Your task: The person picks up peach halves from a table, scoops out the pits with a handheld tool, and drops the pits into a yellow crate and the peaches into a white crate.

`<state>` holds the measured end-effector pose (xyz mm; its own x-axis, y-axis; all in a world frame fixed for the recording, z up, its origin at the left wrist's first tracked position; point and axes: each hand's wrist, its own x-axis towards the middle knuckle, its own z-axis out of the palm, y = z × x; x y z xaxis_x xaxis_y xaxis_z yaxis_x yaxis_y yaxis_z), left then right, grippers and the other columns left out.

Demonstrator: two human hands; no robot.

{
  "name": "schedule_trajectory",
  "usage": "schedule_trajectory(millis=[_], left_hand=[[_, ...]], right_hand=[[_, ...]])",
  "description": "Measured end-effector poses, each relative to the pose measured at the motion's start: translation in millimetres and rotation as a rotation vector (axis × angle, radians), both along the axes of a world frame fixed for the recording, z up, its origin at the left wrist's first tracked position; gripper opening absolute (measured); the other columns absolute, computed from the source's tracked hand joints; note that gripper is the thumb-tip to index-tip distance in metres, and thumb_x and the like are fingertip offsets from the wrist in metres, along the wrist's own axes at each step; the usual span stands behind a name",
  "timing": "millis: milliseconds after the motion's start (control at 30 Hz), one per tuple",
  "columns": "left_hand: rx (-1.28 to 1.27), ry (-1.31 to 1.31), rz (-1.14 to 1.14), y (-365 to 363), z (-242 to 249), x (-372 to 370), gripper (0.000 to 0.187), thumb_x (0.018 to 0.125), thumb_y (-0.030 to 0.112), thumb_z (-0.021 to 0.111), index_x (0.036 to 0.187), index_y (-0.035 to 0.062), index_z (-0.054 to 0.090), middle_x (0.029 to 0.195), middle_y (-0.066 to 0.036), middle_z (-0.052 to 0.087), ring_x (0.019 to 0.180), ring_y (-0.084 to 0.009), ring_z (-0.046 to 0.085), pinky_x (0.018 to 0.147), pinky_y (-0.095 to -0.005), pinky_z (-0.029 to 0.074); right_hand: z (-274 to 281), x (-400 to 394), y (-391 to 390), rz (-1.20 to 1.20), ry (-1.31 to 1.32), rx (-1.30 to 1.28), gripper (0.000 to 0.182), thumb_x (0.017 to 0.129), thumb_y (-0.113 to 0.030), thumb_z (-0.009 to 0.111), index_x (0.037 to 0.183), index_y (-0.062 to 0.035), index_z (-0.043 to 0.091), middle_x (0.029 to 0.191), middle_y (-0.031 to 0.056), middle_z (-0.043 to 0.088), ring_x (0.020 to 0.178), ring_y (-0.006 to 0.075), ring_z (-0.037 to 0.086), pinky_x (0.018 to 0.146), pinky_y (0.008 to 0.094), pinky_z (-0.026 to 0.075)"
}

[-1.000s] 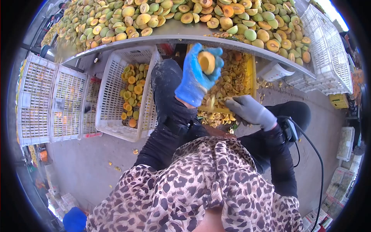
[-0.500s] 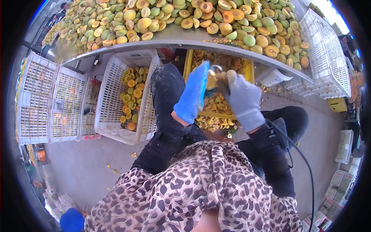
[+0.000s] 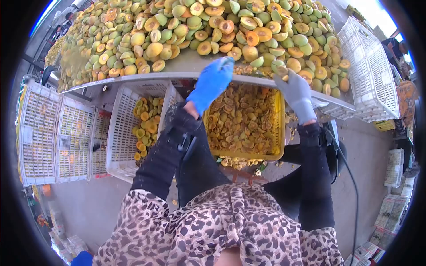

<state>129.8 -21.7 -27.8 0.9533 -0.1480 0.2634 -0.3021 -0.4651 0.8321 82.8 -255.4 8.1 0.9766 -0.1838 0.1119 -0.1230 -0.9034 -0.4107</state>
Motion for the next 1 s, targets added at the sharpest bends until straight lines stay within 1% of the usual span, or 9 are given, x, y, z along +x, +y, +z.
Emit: schedule_trajectory(millis=[267,367,467,600,700,767,800,967,1000], left_hand=[[0.475,0.087,-0.207,-34,-40,72,0.035,0.081,0.023,0.048,0.109,0.0052,0.061,0.108,-0.023,0.062,0.102,-0.0379,0.058,0.087,-0.0426,0.045],[0.257,0.176,-0.386,-46,-41,67,0.033,0.079,0.019,0.047,0.105,0.0032,0.061,0.107,-0.023,0.062,0.102,-0.0381,0.058,0.086,-0.0425,0.045],[0.307,0.198,-0.365,-50,-62,92,0.038,0.082,0.008,0.041,0.115,0.0017,0.057,0.099,-0.020,0.065,0.093,-0.0320,0.062,0.077,-0.0380,0.047],[0.190,0.263,-0.486,-36,-38,84,0.036,0.083,0.008,0.041,0.113,0.0006,0.059,0.094,-0.014,0.066,0.084,-0.0227,0.063,0.073,-0.0325,0.047],[0.074,0.524,-0.454,-33,-10,54,0.038,0.083,0.004,0.038,0.113,0.0013,0.061,0.096,-0.008,0.066,0.083,-0.0133,0.059,0.072,-0.0269,0.047],[-0.397,0.471,-0.404,-31,-10,35,0.039,0.077,-0.001,0.038,0.106,-0.0021,0.064,0.092,-0.009,0.068,0.089,-0.0182,0.062,0.075,-0.0262,0.048],[-0.388,0.476,-0.407,-28,-11,20,0.039,0.077,-0.001,0.038,0.106,-0.0021,0.064,0.092,-0.009,0.068,0.089,-0.0182,0.062,0.075,-0.0262,0.048],[-0.240,0.061,-0.503,2,-10,7,0.040,0.081,-0.009,0.037,0.107,-0.0001,0.066,0.099,-0.008,0.068,0.095,-0.0142,0.061,0.084,-0.0282,0.048],[-0.341,0.234,-0.365,0,-13,12,0.034,0.085,-0.004,0.040,0.104,0.0011,0.067,0.100,-0.009,0.068,0.096,-0.0171,0.061,0.087,-0.0288,0.047]], right_hand=[[-33,90,2,0.107,0.392,-0.010,0.059,0.085,-0.051,0.042,0.099,0.0008,0.068,0.102,0.0245,0.065,0.098,0.0351,0.062,0.088,0.0406,0.047],[-50,99,1,0.160,0.510,0.129,0.060,0.088,-0.051,0.036,0.103,-0.0022,0.067,0.113,0.0260,0.060,0.099,0.0370,0.061,0.090,0.0414,0.045],[-66,101,-12,0.537,0.142,0.184,0.045,0.089,-0.044,0.053,0.092,0.0004,0.060,0.069,0.0076,0.057,0.068,0.0176,0.059,0.063,0.0321,0.047],[-52,93,-11,0.444,0.383,0.569,0.047,0.088,-0.046,0.053,0.115,-0.0079,0.056,0.081,0.0114,0.062,0.082,0.0225,0.062,0.079,0.0313,0.047],[-25,77,0,0.135,0.562,0.890,0.042,0.091,-0.042,0.053,0.109,-0.0041,0.056,0.081,0.0074,0.061,0.075,0.0157,0.061,0.073,0.0287,0.048],[-13,58,7,0.031,0.409,1.200,0.036,0.092,-0.041,0.051,0.075,-0.0102,0.058,0.065,-0.0015,0.053,0.062,0.0045,0.047,0.054,0.0200,0.039],[-17,55,-12,0.309,0.514,1.008,0.035,0.093,-0.036,0.050,0.081,-0.0051,0.062,0.070,-0.0004,0.055,0.066,0.0051,0.050,0.057,0.0211,0.041],[-7,2,-30,0.363,0.275,0.829,0.037,0.093,-0.029,0.048,0.101,0.0029,0.064,0.082,0.0041,0.060,0.075,0.0094,0.056,0.068,0.0230,0.046],[3,-9,-35,0.323,0.250,0.850,0.036,0.093,-0.030,0.049,0.100,0.0022,0.064,0.083,0.0046,0.061,0.075,0.0094,0.057,0.068,0.0228,0.046]])
